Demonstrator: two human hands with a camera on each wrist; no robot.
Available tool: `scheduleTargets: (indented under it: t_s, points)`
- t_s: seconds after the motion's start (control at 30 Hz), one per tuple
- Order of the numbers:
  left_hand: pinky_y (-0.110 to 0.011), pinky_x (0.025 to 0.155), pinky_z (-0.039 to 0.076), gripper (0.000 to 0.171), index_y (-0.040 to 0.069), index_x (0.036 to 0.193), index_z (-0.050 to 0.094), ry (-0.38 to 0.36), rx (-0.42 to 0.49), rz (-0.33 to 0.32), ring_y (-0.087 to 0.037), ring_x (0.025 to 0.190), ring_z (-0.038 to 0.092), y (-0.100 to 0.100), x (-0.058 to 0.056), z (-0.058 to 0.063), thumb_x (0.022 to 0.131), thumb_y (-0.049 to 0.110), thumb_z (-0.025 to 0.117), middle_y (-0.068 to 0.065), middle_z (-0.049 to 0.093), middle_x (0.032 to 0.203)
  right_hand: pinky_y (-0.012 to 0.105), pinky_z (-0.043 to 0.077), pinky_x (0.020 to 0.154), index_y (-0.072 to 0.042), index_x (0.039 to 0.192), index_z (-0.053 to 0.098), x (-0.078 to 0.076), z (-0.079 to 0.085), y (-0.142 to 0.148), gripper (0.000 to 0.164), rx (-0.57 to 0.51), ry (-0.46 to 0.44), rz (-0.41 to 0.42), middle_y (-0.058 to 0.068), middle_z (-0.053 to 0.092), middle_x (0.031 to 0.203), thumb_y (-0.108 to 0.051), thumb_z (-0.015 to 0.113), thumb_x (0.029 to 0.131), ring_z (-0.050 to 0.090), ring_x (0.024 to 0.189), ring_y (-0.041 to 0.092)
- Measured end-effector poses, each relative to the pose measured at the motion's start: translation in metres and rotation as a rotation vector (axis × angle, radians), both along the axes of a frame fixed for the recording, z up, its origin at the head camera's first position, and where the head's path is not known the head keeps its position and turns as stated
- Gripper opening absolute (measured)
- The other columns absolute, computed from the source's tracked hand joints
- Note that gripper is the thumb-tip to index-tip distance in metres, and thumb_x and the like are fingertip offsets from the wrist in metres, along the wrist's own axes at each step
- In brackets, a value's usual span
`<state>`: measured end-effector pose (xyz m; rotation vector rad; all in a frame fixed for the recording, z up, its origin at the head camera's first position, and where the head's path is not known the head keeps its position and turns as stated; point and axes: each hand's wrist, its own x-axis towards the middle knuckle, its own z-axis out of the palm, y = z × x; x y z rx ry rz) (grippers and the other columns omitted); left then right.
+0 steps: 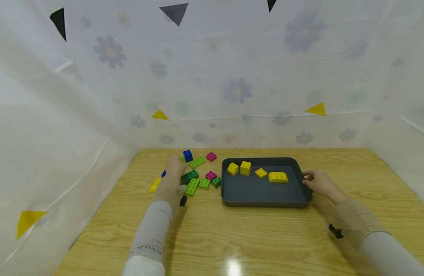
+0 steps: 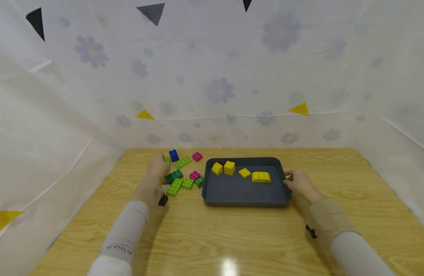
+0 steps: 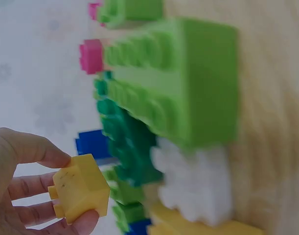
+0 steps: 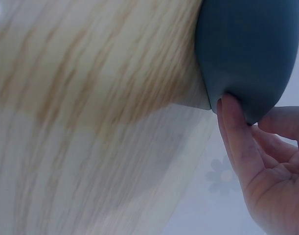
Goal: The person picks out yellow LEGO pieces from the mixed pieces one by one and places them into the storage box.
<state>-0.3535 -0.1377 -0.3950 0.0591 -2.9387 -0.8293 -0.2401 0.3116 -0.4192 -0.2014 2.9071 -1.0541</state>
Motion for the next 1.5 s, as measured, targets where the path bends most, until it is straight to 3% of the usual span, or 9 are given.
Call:
scheduleTargets:
  t_s: [0.13,0.23,0.5,0.7,0.9,1.1,1.27,1.5]
  points:
    - [-0.028,0.044,0.031,0.011,-0.004,0.083,0.059,0.055,0.002,-0.043,-0.016,0.048,0.035,0.011,-0.003,0.013,0.086,0.005,0.053,-0.01,0.045,0.062,0.034,0.052,0.057,0.021,0.119,0.044,0.0,0.001,-0.002,0.039,0.022,-0.007,-0.005,0.031,0.057,0.092,-0.001,0.053,0.089,0.061,0.069,0.028]
    - [-0.029,0.046,0.031,0.006,0.0,0.08,0.055,0.095,0.002,-0.066,-0.017,0.053,0.035,0.022,-0.004,0.024,0.084,0.004,0.055,-0.009,0.043,0.065,0.033,0.052,0.057,0.021,0.12,0.044,-0.001,-0.001,-0.002,0.039,0.027,-0.007,-0.009,0.03,0.058,0.092,0.0,0.052,0.088,0.061,0.07,0.027]
    - [-0.028,0.047,0.024,0.029,0.01,0.059,0.036,0.137,0.035,-0.179,-0.016,0.052,0.025,0.054,-0.007,0.042,0.078,0.0,0.055,-0.004,0.029,0.058,0.034,0.052,0.057,0.021,0.119,0.044,0.001,0.002,-0.003,0.039,0.019,-0.005,-0.008,0.031,0.057,0.092,0.0,0.053,0.088,0.061,0.07,0.028]
    - [-0.028,0.051,0.036,0.01,0.003,0.072,0.052,0.11,0.055,-0.258,-0.02,0.059,0.044,0.086,-0.001,0.051,0.081,0.003,0.058,-0.011,0.05,0.07,0.034,0.052,0.057,0.022,0.119,0.043,0.001,0.002,-0.003,0.039,0.019,-0.002,-0.001,0.031,0.057,0.091,0.0,0.052,0.089,0.061,0.07,0.029]
    - [-0.027,0.055,0.04,0.007,0.003,0.085,0.058,0.096,-0.043,-0.349,-0.019,0.066,0.048,0.125,0.01,0.049,0.082,0.008,0.062,-0.01,0.056,0.084,0.034,0.053,0.058,0.022,0.12,0.043,0.001,0.003,-0.002,0.039,0.014,-0.018,-0.008,0.032,0.057,0.093,0.0,0.052,0.089,0.062,0.07,0.029]
    - [-0.025,0.055,0.042,0.01,0.005,0.086,0.057,0.031,-0.08,-0.425,-0.018,0.065,0.049,0.154,0.016,0.043,0.082,0.012,0.063,-0.007,0.055,0.084,0.035,0.052,0.058,0.021,0.12,0.043,0.001,0.002,-0.003,0.039,0.012,-0.021,-0.014,0.032,0.057,0.093,0.0,0.052,0.089,0.061,0.07,0.028]
    - [-0.023,0.056,0.044,0.011,0.007,0.087,0.058,-0.036,-0.141,-0.481,-0.016,0.067,0.051,0.168,0.018,0.034,0.083,0.014,0.066,-0.004,0.055,0.082,0.035,0.052,0.057,0.021,0.12,0.043,0.001,0.002,-0.003,0.039,0.016,-0.013,-0.015,0.032,0.057,0.093,0.0,0.053,0.089,0.061,0.069,0.028]
    - [-0.022,0.049,0.04,0.013,0.007,0.072,0.061,-0.092,-0.192,-0.525,-0.013,0.054,0.045,0.179,0.03,0.024,0.083,0.012,0.066,-0.004,0.056,0.067,0.035,0.053,0.058,0.022,0.12,0.043,0.001,0.003,-0.003,0.039,0.004,-0.022,-0.006,0.033,0.056,0.093,0.001,0.052,0.089,0.062,0.07,0.03]
